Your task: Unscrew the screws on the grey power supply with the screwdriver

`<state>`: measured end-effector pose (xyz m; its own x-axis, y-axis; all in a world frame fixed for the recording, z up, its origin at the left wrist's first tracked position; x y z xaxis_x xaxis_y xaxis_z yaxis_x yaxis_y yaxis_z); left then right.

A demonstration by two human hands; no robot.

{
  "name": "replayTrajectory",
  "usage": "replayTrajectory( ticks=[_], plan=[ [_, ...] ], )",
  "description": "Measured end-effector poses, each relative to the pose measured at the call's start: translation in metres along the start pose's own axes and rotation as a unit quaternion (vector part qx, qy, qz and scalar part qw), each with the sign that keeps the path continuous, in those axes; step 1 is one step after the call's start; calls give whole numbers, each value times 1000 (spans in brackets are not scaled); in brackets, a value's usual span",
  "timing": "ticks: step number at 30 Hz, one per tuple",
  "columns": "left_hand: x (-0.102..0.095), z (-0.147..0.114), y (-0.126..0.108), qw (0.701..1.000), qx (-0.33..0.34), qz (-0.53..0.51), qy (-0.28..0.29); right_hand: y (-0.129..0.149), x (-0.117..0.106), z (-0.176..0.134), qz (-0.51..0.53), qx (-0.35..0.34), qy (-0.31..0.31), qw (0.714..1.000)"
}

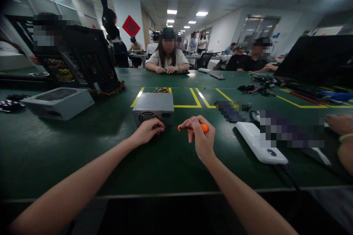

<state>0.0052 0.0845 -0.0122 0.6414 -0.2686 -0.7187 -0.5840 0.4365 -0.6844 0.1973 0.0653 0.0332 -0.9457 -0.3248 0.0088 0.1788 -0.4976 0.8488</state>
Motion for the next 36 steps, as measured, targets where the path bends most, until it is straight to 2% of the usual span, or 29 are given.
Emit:
replayTrajectory(
  ticks=[3,7,12,17,20,23,28,31,34,36],
  plan=[
    [2,1,2,998,15,-60,7,2,2,-1,-4,-2,11,1000],
    [1,0,0,999,25,-42,-4,4,3,-2,-15,-6,18,1000],
    [-1,-2,-4,999,22,36,3,2,4,-2,-32,-3,37,999],
    [-2,-7,-15,985,28,171,23,4,11,-4,-72,0,80,994],
    [-1,-9,-20,972,18,231,37,6,14,-6,-88,-17,92,992],
    [-1,-9,-23,967,12,254,27,7,14,-7,-96,-39,97,990],
    [-2,-8,-22,974,9,227,3,7,14,-10,-142,-73,102,982],
    [-8,-8,-21,983,0,181,-43,9,13,-11,-161,-94,99,978],
    [-13,-9,-18,987,-24,135,-84,12,12,-12,-181,-116,83,973],
    [-13,-8,-13,990,-49,101,-84,14,11,-13,-197,-129,71,969]
  ],
)
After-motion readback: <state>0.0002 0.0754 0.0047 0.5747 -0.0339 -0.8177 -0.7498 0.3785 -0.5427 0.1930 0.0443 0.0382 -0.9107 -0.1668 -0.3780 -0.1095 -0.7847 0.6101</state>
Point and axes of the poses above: each hand's wrist, its own z-axis towards the middle knuckle, its own x-axis out of the palm, y = z × x, the point moved 5 cm from there along z, towards the middle knuckle, and after that the axes turned 15 degrees about y, right-handed, at the moved point
